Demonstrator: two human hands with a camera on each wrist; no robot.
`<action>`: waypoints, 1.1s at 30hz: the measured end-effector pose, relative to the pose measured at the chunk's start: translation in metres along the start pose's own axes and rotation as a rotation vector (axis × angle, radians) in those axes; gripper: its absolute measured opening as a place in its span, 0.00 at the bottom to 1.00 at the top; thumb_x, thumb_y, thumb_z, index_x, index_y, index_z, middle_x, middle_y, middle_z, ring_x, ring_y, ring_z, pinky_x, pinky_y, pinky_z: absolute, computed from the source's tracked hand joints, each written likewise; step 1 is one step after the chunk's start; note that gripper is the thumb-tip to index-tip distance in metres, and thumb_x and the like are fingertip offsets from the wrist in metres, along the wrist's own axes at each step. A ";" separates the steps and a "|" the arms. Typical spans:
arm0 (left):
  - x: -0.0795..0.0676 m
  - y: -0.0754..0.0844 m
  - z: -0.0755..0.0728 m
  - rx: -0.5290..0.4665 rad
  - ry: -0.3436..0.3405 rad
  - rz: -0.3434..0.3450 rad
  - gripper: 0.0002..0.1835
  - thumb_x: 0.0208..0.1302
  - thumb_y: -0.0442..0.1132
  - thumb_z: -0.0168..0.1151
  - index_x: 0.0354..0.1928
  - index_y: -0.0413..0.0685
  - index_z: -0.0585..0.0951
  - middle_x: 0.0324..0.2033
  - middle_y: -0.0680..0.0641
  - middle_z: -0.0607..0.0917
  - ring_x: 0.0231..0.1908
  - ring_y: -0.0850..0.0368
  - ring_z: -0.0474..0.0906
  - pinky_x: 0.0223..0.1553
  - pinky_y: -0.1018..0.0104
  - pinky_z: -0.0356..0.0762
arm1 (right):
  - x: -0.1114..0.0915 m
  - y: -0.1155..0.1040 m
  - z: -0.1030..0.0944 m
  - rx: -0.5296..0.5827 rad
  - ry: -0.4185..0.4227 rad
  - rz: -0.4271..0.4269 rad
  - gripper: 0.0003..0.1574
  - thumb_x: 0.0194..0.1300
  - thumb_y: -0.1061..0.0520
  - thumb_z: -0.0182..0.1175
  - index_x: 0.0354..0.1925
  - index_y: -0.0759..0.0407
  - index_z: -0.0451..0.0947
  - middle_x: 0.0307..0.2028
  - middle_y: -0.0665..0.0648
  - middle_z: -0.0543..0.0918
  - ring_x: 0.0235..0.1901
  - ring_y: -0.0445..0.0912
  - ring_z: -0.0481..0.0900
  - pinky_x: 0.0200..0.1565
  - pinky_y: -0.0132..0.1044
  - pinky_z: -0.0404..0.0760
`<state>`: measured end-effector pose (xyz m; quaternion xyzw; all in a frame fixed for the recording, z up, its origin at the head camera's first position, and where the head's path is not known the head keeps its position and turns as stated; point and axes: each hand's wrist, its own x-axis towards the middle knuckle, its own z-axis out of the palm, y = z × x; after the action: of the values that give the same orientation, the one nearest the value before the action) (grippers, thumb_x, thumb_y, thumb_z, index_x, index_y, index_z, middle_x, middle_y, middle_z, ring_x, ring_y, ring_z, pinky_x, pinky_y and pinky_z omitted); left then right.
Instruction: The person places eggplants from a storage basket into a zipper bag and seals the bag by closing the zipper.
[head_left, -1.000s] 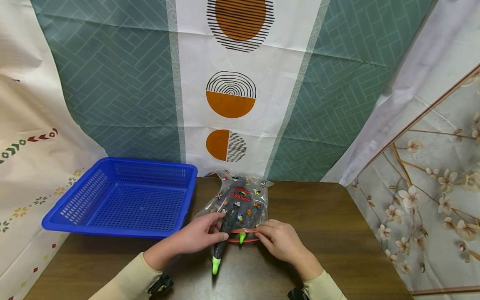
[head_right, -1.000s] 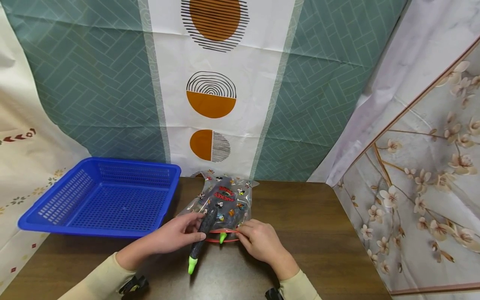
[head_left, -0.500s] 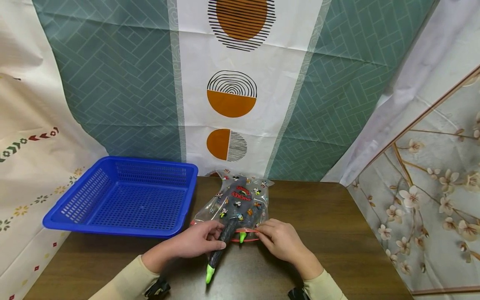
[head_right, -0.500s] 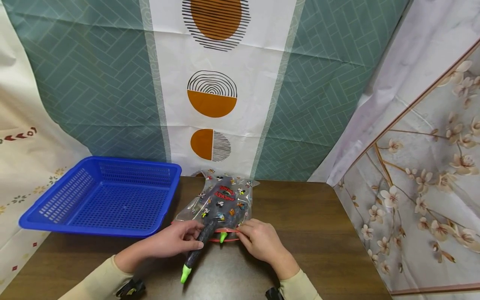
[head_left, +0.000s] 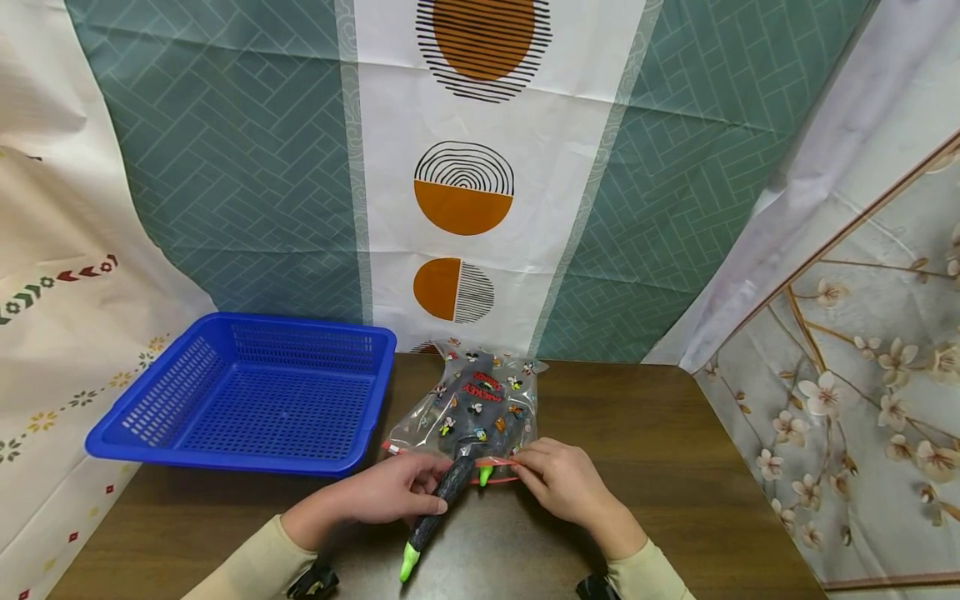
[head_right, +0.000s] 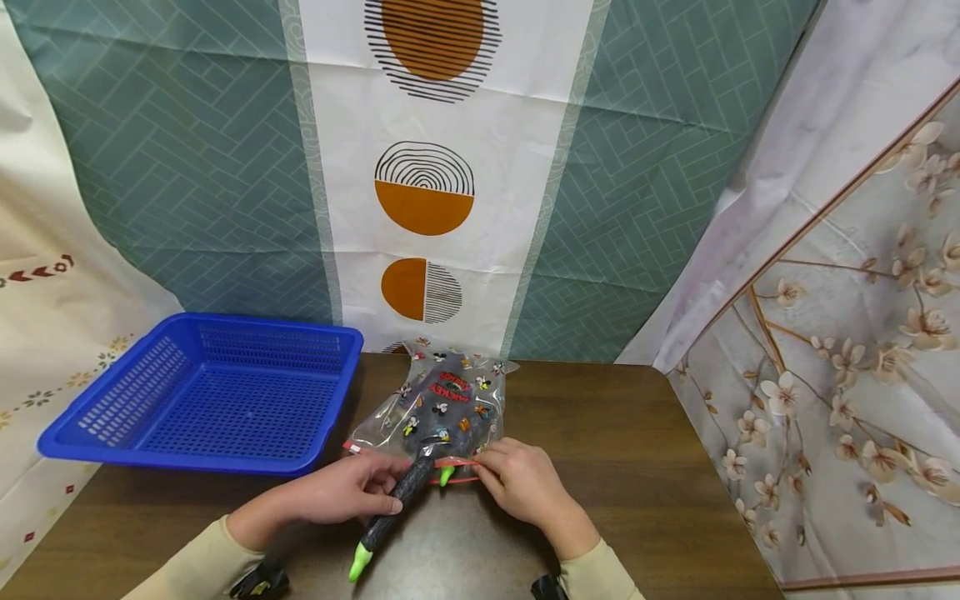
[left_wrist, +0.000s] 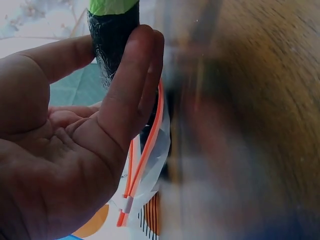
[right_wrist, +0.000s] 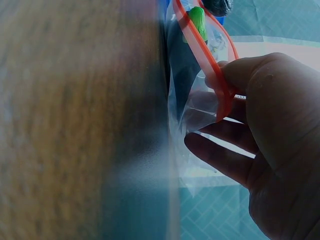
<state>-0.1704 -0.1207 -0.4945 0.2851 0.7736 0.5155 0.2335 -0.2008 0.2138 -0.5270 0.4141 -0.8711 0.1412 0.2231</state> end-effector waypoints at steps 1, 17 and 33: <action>0.000 0.000 0.000 -0.006 -0.006 -0.002 0.38 0.74 0.34 0.73 0.76 0.20 0.68 0.41 0.48 0.87 0.36 0.62 0.84 0.35 0.67 0.85 | 0.000 0.000 0.000 0.000 -0.002 0.002 0.06 0.70 0.55 0.78 0.44 0.49 0.93 0.41 0.45 0.92 0.43 0.42 0.89 0.43 0.42 0.90; -0.002 -0.006 0.003 -0.014 -0.026 -0.106 0.30 0.73 0.34 0.73 0.69 0.22 0.75 0.32 0.49 0.83 0.26 0.53 0.83 0.28 0.60 0.87 | 0.001 -0.001 -0.001 0.007 -0.009 0.012 0.05 0.71 0.54 0.77 0.45 0.50 0.93 0.41 0.45 0.92 0.43 0.42 0.89 0.44 0.42 0.90; -0.004 -0.005 0.006 -0.123 0.054 -0.180 0.21 0.73 0.32 0.69 0.60 0.25 0.77 0.31 0.43 0.88 0.23 0.54 0.87 0.24 0.56 0.89 | 0.001 -0.001 -0.001 0.010 -0.015 0.008 0.04 0.71 0.55 0.76 0.44 0.51 0.93 0.41 0.46 0.92 0.43 0.43 0.90 0.44 0.43 0.90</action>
<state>-0.1649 -0.1212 -0.5013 0.1855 0.7690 0.5465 0.2750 -0.2004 0.2132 -0.5255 0.4129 -0.8736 0.1436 0.2140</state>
